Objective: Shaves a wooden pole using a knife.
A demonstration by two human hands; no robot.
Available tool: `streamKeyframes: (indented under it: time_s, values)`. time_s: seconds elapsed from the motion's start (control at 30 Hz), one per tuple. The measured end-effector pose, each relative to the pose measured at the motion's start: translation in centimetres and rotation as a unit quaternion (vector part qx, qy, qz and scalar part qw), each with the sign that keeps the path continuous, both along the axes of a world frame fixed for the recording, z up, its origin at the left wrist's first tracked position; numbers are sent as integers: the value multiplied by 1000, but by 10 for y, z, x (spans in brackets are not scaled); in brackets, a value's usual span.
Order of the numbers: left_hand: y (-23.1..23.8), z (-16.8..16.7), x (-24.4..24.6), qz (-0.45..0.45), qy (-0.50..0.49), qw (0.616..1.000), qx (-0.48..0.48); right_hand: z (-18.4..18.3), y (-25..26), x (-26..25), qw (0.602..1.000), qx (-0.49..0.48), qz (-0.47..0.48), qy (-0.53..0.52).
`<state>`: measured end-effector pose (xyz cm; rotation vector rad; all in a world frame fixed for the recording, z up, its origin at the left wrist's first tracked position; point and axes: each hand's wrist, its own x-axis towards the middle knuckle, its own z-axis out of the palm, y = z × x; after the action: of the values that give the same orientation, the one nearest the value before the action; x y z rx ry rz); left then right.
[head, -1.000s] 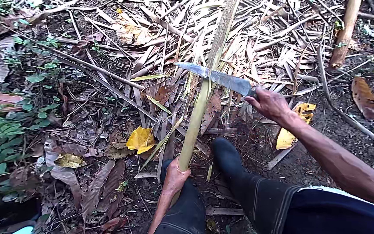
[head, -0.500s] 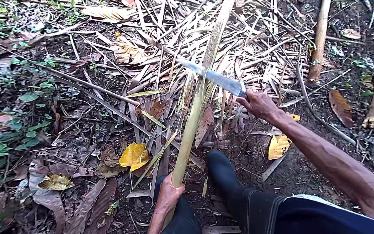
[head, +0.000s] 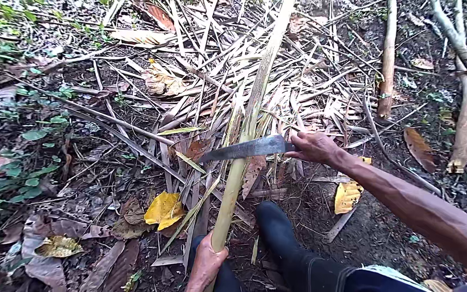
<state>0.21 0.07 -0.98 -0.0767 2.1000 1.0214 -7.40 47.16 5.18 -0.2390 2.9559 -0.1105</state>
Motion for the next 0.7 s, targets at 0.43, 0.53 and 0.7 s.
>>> streamKeyframes:
  time_s: [0.43, 0.53, 0.7]
  values:
    - [-4, -3, 4, 7, -14, 1000, 16, 13, 73, -54, 985, 10, -174, -7]
    - [-2, 0, 5, 8, -15, 1000, 14, 36, 109, -88, 869, -115, -481, 13]
    - [-1, 0, 2, 7, -20, 1000, 16, 25, 118, -55, 810, -233, -523, 127]
